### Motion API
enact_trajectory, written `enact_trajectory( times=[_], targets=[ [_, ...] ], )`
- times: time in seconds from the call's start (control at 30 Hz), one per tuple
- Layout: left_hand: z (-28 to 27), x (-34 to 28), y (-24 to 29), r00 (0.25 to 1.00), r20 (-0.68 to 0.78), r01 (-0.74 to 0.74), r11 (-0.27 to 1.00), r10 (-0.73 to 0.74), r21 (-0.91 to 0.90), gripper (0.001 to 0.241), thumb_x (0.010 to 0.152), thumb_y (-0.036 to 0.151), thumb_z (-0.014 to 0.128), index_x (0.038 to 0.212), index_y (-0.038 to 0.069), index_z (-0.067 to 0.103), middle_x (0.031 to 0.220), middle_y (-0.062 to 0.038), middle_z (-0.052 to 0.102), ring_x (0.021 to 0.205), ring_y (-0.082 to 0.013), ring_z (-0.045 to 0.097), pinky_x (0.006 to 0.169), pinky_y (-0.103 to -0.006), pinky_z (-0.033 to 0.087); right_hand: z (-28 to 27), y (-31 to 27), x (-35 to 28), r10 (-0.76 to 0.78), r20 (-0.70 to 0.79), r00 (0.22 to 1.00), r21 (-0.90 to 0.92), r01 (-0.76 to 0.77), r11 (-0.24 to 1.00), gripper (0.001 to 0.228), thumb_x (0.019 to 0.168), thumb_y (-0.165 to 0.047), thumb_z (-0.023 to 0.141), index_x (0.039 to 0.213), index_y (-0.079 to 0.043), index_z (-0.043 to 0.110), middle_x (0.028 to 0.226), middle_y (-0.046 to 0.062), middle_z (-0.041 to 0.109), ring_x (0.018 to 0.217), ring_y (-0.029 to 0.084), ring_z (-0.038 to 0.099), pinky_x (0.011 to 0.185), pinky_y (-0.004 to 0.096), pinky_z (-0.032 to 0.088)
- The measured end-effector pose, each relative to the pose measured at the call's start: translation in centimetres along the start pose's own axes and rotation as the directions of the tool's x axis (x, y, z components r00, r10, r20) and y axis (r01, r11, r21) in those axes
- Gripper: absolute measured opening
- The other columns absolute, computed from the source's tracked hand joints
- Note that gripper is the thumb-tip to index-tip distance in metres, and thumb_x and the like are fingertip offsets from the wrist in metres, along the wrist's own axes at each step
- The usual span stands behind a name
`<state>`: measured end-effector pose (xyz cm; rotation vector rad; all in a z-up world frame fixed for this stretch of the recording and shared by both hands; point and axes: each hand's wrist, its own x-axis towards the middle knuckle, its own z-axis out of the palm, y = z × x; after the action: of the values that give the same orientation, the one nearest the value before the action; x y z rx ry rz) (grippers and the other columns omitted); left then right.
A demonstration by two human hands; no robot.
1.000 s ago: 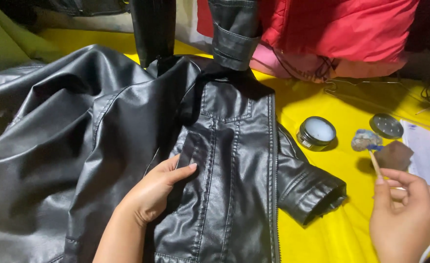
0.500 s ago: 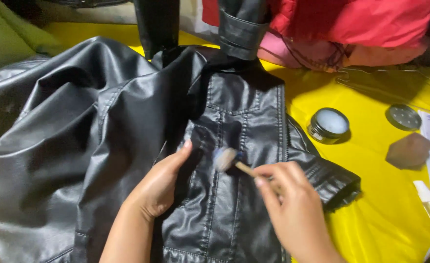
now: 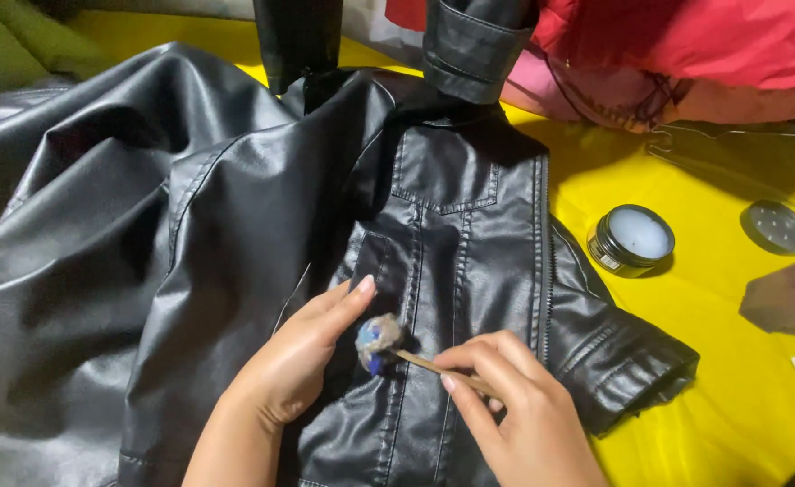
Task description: Cleaning and conditioning a black leather jacket using cleaning spray, a sponge, a brush, and a hair dryer.
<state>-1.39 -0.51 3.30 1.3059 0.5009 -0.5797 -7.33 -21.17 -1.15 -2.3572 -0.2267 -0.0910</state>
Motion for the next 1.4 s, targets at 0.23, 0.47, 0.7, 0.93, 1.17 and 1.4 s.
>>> enact_trajectory(
  times=[0.23,0.47,0.7,0.93,1.17,1.4],
  targets=[
    [-0.5,1.1,-0.7,0.996,-0.046,0.075,0.994,-0.072,0.079,0.084,0.078,0.055,0.056,0.154,0.021,0.054,0.169,0.013,0.045,0.158,-0.0066,0.030,0.128,-0.0407,0.012,0.0,0.5,0.4,0.056,-0.100,0.993,-0.008,-0.057,0.998,0.017,0.093,-0.030,0.064,0.099,-0.024,0.079,0.095,-0.006,0.074,0.082,0.009,0.076,0.072,0.028,0.061],
    [-1.7,3.2,-2.6,0.996,0.015,-0.087,0.996,0.087,-0.001,0.082,0.081,0.052,0.060,0.151,0.009,0.055,0.169,0.003,0.042,0.158,-0.0082,0.031,0.127,-0.0312,0.016,-0.9,0.2,1.1,0.099,-0.077,0.992,0.010,-0.098,0.995,0.017,0.092,-0.028,0.065,0.100,-0.022,0.079,0.097,-0.004,0.075,0.085,0.011,0.076,0.077,0.031,0.066],
    [-1.1,2.0,-1.7,0.997,0.024,-0.073,0.996,0.072,0.041,0.083,0.081,0.055,0.057,0.152,0.012,0.055,0.169,0.005,0.044,0.158,-0.0082,0.033,0.127,-0.0328,0.018,0.0,-0.1,0.8,0.127,-0.122,0.984,0.039,-0.123,0.992,0.014,0.092,-0.028,0.067,0.099,-0.026,0.079,0.098,-0.005,0.075,0.083,0.012,0.076,0.075,0.031,0.063],
    [-1.2,1.8,-1.6,1.000,-0.013,-0.007,0.998,0.008,0.065,0.085,0.080,0.056,0.057,0.155,0.017,0.050,0.169,0.009,0.043,0.158,-0.0063,0.029,0.128,-0.0349,0.015,-0.1,-0.2,0.6,0.109,-0.080,0.991,0.013,-0.108,0.994,0.015,0.093,-0.029,0.066,0.099,-0.025,0.080,0.094,-0.006,0.075,0.083,0.011,0.076,0.076,0.030,0.060],
    [-0.7,1.6,-1.3,0.998,-0.055,0.034,0.998,-0.031,0.056,0.085,0.077,0.056,0.057,0.154,0.020,0.054,0.170,0.013,0.043,0.159,-0.0061,0.029,0.128,-0.0380,0.014,0.2,-0.4,0.4,0.140,-0.051,0.989,0.035,-0.138,0.990,0.014,0.091,-0.026,0.068,0.100,-0.023,0.080,0.095,-0.006,0.076,0.086,0.011,0.078,0.084,0.031,0.071],
    [-0.2,0.3,-0.4,0.999,-0.035,0.029,0.999,-0.027,0.038,0.064,0.087,0.045,0.052,0.142,0.016,0.069,0.151,0.007,0.069,0.145,-0.0075,0.054,0.123,-0.0311,0.030,0.4,-0.8,0.4,0.060,-0.013,0.998,0.021,-0.060,0.998,0.016,0.092,-0.025,0.068,0.099,-0.022,0.081,0.093,-0.007,0.077,0.082,0.010,0.077,0.075,0.030,0.064]
  ],
)
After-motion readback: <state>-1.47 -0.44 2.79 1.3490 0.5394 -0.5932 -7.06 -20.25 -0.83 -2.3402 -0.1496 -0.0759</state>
